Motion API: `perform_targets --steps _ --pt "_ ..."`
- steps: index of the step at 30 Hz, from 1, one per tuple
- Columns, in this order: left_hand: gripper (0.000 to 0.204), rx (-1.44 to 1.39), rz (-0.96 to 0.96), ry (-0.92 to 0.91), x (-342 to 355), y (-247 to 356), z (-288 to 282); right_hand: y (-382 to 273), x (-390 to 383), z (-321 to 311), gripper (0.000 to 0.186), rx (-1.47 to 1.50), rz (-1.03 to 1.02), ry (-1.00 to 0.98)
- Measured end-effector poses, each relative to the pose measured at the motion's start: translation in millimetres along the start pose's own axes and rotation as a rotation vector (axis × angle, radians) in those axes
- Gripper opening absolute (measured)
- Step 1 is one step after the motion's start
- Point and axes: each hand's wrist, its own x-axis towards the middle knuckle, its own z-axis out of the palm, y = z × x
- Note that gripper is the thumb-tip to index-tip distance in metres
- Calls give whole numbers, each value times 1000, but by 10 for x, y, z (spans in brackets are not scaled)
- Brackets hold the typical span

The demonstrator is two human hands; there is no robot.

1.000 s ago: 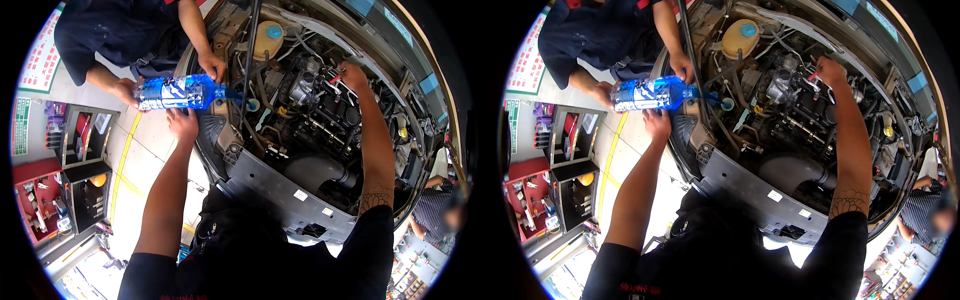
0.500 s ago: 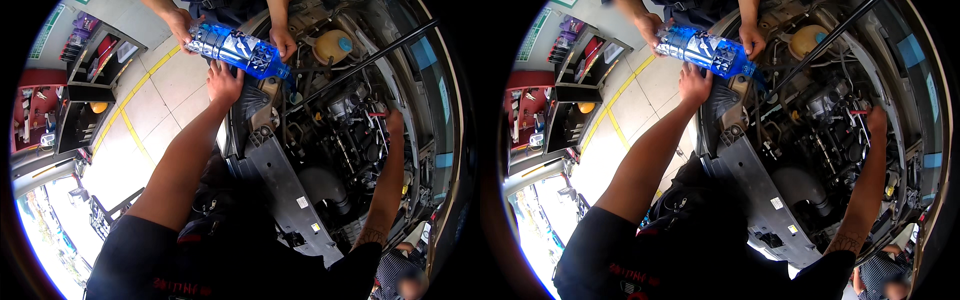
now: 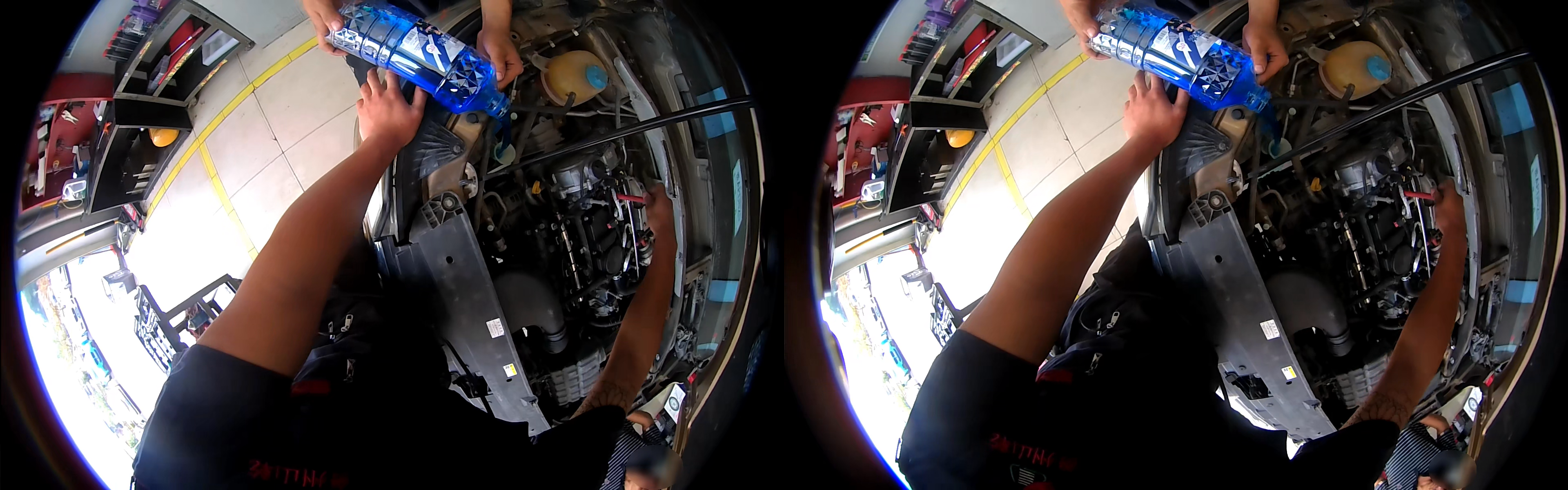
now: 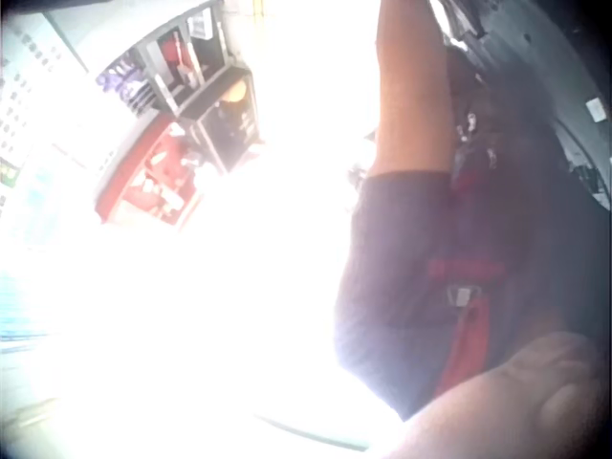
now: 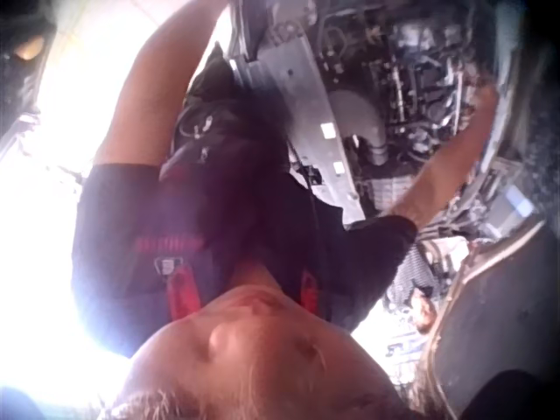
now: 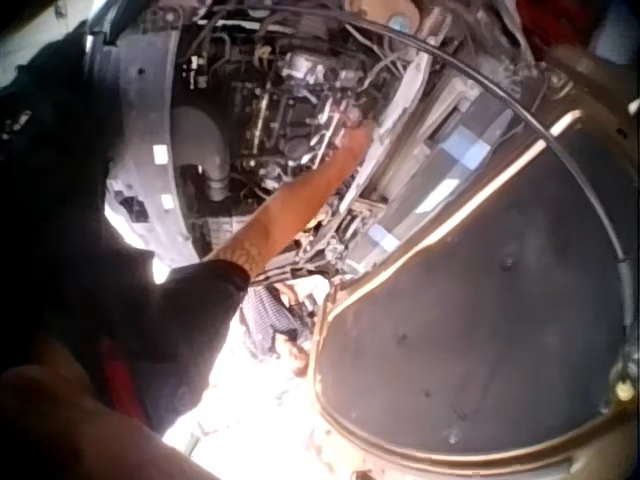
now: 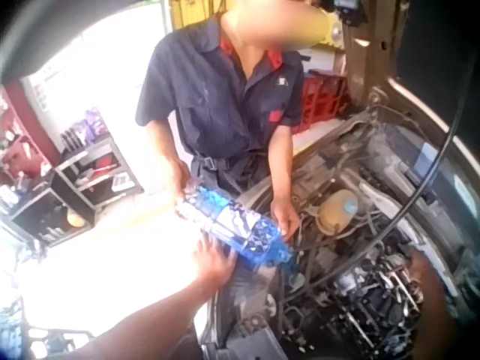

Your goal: The person pours blue fluid into the engine bay and uses a ratchet wrench to tighten bolts on the engine. The person also organizes tools in a toolbox.

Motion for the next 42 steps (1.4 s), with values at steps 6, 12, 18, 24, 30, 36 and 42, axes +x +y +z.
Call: perform_targets --steps 6,12,18,24,30,36,42 --pt "78 11 -18 -27 1 -31 -34 -161 24 5 30 -157 70 -18" --pt "78 13 18 -1 15 23 13 -221 -110 -163 24 -72 14 -87" --pt "78 29 -18 -44 -3 -14 -34 -381 -152 -206 26 -36 64 -44" --pt "78 25 -2 -21 11 21 6 -178 -161 -146 24 -115 71 -61" --pt "80 11 -15 -31 3 19 -71 -267 -197 -210 30 96 -9 -16" --pt "81 18 -17 -40 3 -12 -26 -208 -125 -105 26 -125 68 21" --pt "79 18 3 -4 27 14 -20 -231 -80 -110 32 -66 21 11"
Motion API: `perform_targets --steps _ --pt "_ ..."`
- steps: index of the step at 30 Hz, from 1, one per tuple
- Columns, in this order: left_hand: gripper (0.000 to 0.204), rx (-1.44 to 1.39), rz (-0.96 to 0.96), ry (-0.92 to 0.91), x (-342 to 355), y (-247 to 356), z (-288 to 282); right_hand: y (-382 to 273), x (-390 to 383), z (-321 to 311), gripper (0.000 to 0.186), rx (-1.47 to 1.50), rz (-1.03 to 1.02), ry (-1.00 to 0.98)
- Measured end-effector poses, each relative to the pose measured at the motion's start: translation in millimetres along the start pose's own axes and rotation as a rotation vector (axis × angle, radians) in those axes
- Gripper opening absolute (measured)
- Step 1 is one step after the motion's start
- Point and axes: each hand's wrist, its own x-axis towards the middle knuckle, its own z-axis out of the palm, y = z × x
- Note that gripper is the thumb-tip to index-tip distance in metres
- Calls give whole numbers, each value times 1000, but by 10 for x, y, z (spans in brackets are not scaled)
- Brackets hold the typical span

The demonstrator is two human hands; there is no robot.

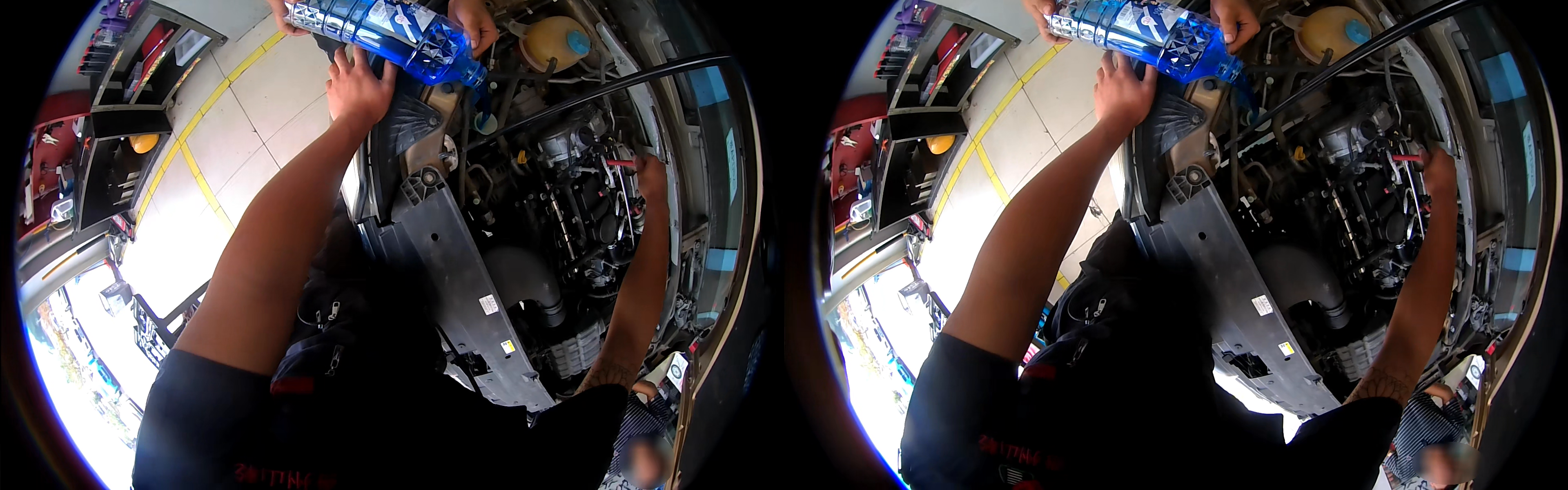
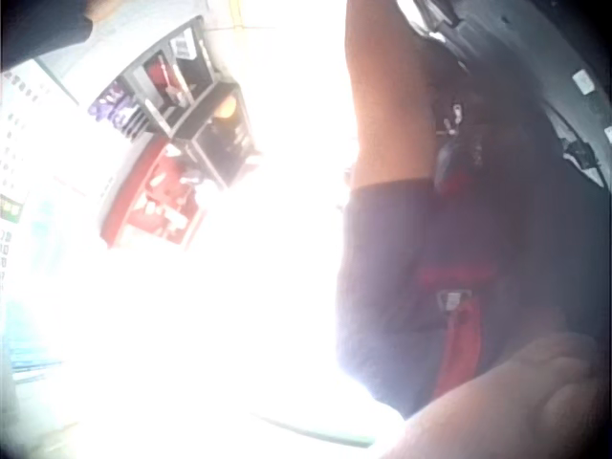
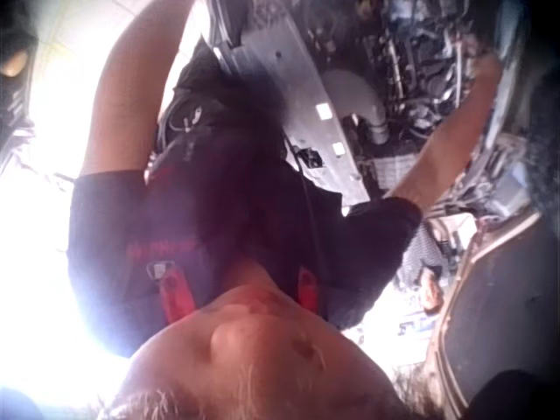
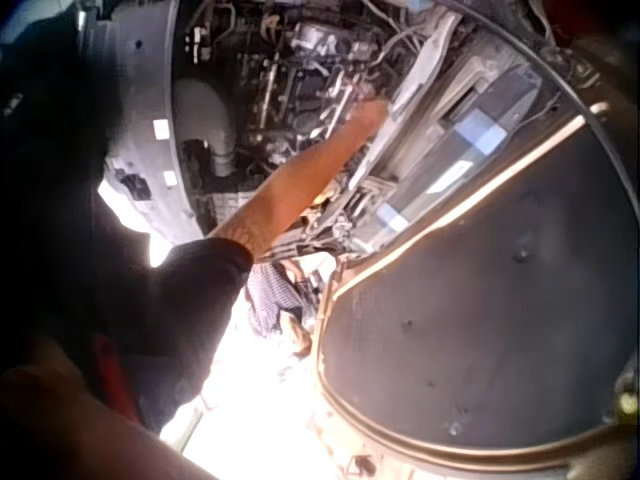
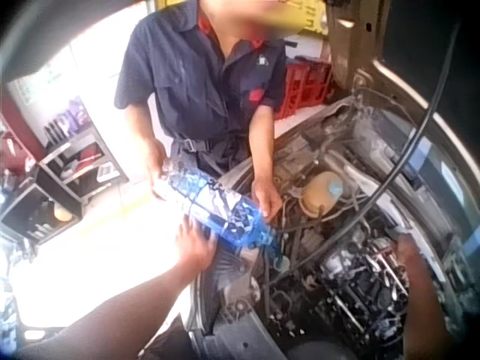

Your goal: The person pours blue fluid into the engine bay and uses a ratchet wrench to tighten bolts on the engine. The person also organizes tools in a toolbox.

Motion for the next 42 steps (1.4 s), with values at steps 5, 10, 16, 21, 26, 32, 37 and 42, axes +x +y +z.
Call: perform_targets --steps 5,10,16,21,26,32,37,42 --pt "78 3 -9 -13 -4 -36 49 32 -16 4 33 62 -32 45" --pt "78 -6 -2 -2 -27 -14 1 -29 -1 -9 31 -9 28 18" --pt "79 -2 7 -11 -19 -7 33 129 -11 27 36 33 -9 -46" --pt "81 -1 -11 -22 -28 -45 22 57 78 69 39 -108 48 -44" --pt "81 -10 12 -14 -28 -20 9 75 31 63 42 3 -86 -34" --pt "81 12 -12 -2 -47 -73 -2 -307 46 -91 43 -82 43 -33" --pt "79 1 37 17 2 -31 95 256 47 146 43 -100 -5 -63" --pt "79 18 15 27 -23 -49 61 6 37 87 37 53 25 -25"
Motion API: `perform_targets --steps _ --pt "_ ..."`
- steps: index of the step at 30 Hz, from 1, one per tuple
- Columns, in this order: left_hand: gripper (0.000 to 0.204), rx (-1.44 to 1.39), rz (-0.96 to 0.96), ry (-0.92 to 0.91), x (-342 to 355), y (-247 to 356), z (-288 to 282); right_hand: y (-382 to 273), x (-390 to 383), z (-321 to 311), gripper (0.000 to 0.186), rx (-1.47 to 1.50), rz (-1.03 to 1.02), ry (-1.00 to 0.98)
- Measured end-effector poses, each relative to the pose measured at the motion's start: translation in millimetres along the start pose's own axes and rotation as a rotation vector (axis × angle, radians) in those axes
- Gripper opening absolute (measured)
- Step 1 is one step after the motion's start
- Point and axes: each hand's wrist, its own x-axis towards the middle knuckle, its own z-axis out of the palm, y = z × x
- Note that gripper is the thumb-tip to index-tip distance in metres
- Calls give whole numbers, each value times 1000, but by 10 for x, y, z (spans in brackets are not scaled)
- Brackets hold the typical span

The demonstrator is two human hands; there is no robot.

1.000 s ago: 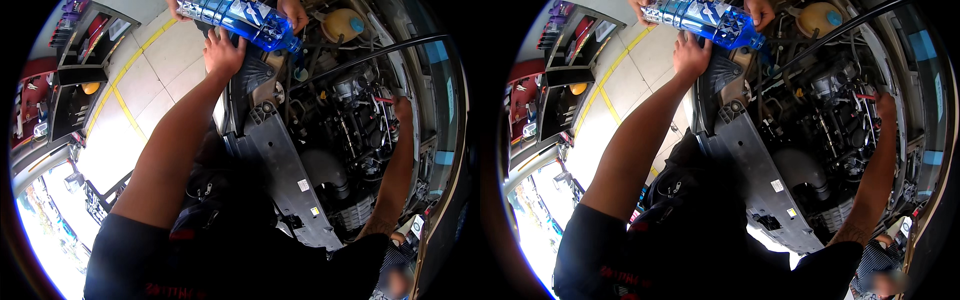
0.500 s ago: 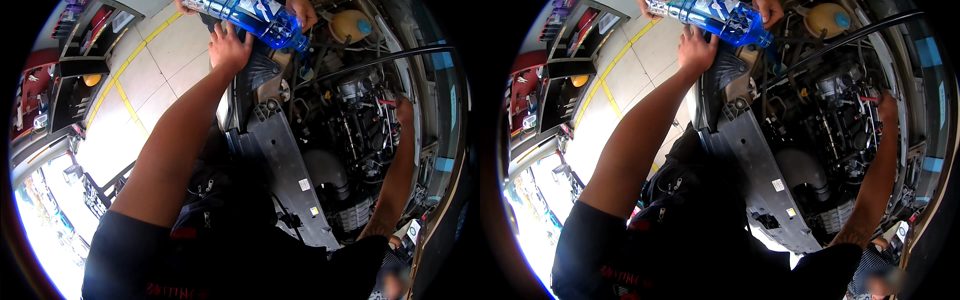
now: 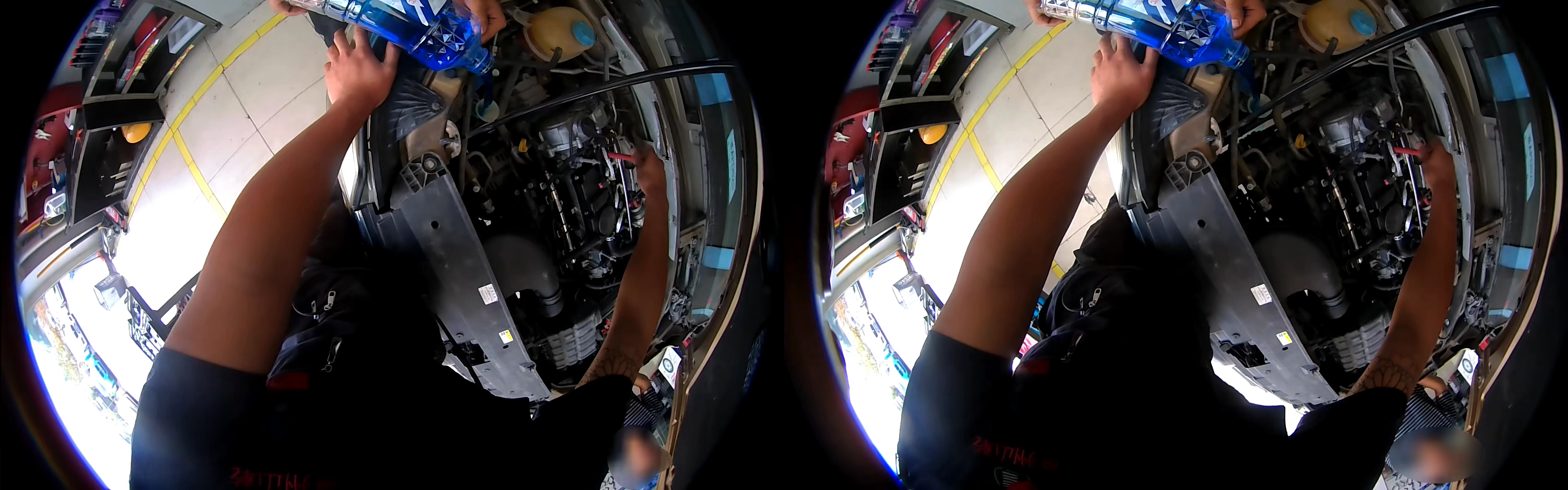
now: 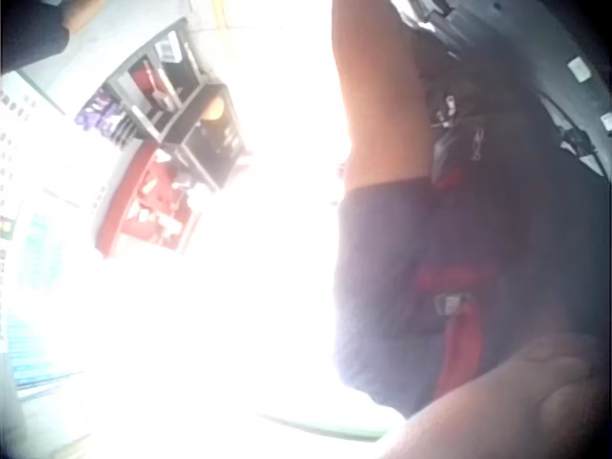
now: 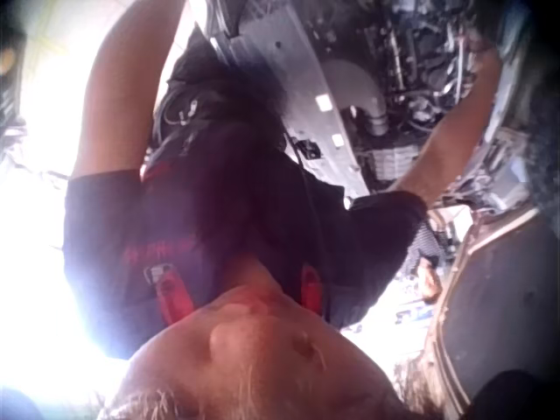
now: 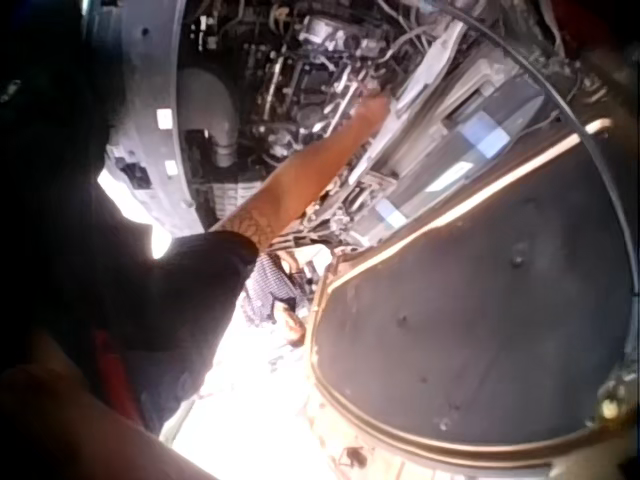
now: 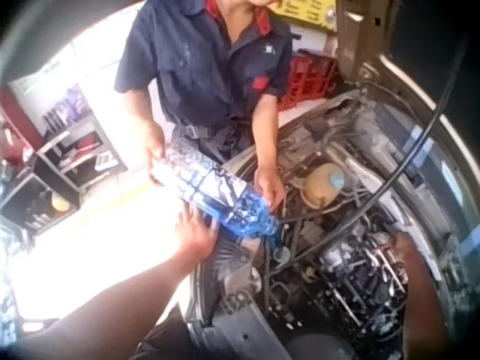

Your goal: The person pours blue fluid into the engine bay and uses a ratchet wrench to tighten bolts on the engine. The person also organizes tools in a toolbox.

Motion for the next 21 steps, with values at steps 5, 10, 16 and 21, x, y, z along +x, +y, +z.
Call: perform_targets --steps 5,10,16,21 --pt "81 -10 -3 -23 14 14 22 70 -19 14 37 -53 -43 -58" --pt "82 3 -18 -52 6 10 -33 -167 14 -18 35 -205 12 -51" --pt "82 -8 8 -18 -6 17 -14 -147 41 -110 43 -121 -43 -185" --pt "82 -12 0 -11 -15 -20 2 -310 -45 -107 34 -231 109 -114"
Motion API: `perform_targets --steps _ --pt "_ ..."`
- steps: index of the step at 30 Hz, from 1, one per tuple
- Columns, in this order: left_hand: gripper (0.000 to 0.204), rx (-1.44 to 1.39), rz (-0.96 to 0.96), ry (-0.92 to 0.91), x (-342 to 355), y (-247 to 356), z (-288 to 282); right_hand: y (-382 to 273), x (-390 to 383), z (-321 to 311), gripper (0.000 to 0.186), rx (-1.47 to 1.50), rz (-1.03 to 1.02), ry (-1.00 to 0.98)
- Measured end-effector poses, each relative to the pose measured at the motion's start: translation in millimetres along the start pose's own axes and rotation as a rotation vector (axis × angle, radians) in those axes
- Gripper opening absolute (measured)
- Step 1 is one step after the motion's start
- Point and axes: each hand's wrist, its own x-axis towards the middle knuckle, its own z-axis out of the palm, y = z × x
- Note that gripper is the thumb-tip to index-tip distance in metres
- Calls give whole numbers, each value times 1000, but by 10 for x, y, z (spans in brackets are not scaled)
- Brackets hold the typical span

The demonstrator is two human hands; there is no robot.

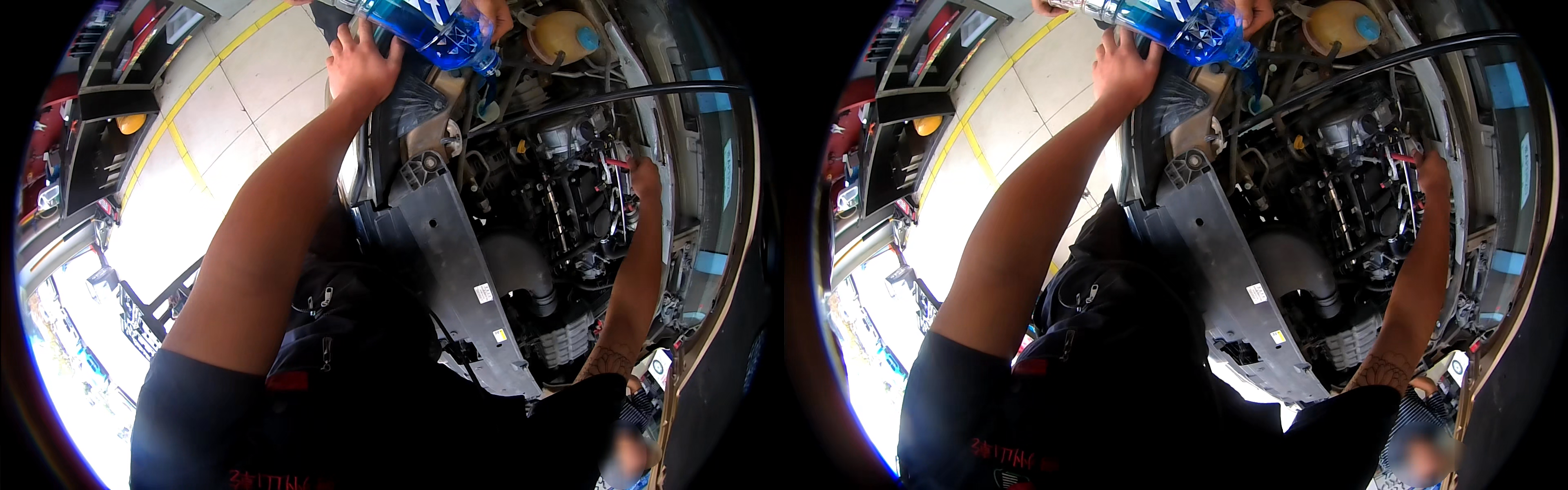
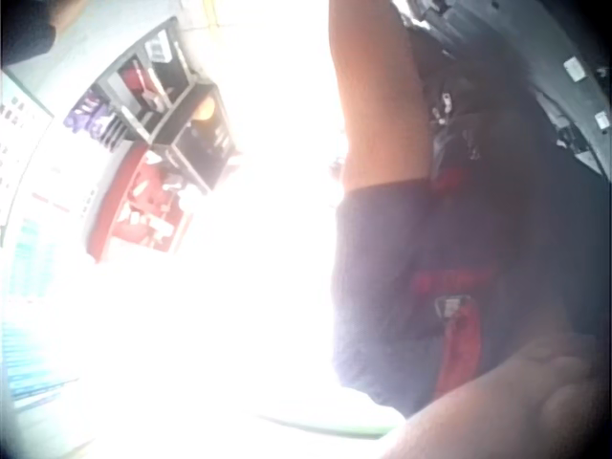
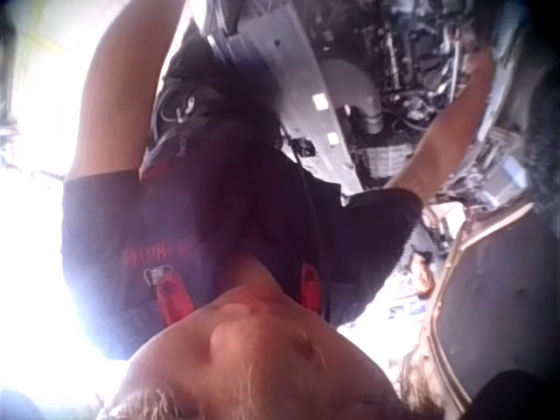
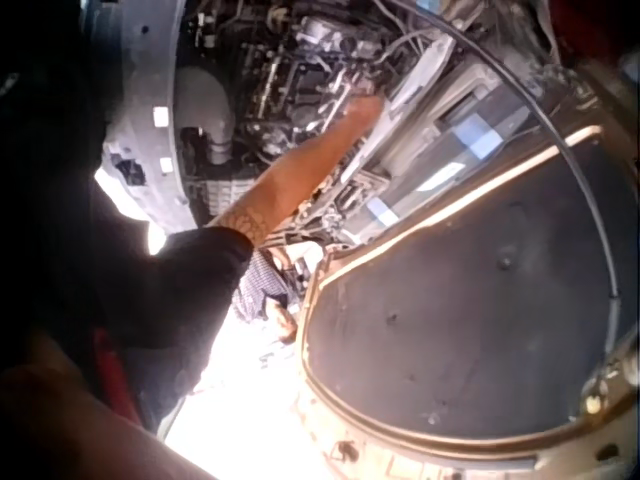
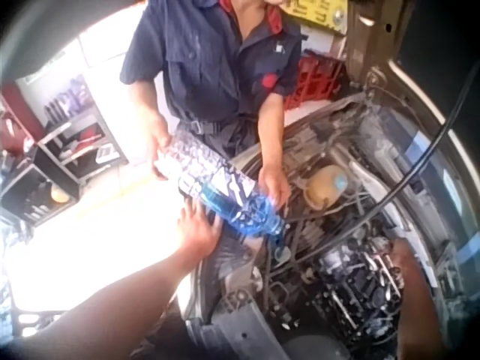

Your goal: The person pours blue fluid into the engine bay and uses a ratchet wrench to tighten bolts on the engine. The person also organizes tools in a toolbox.

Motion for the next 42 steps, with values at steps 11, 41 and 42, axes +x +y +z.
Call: perform_targets --steps 11,41,42 --pt "80 -24 -7 -5 8 35 -33 95 -53 28 53 23 -21 -4" --pt "83 -45 -8 -10 21 95 -42 100 -6 17 44 8 63 -18" --pt "83 -49 -8 -14 13 81 -37 96 -7 -14 47 6 95 -38"
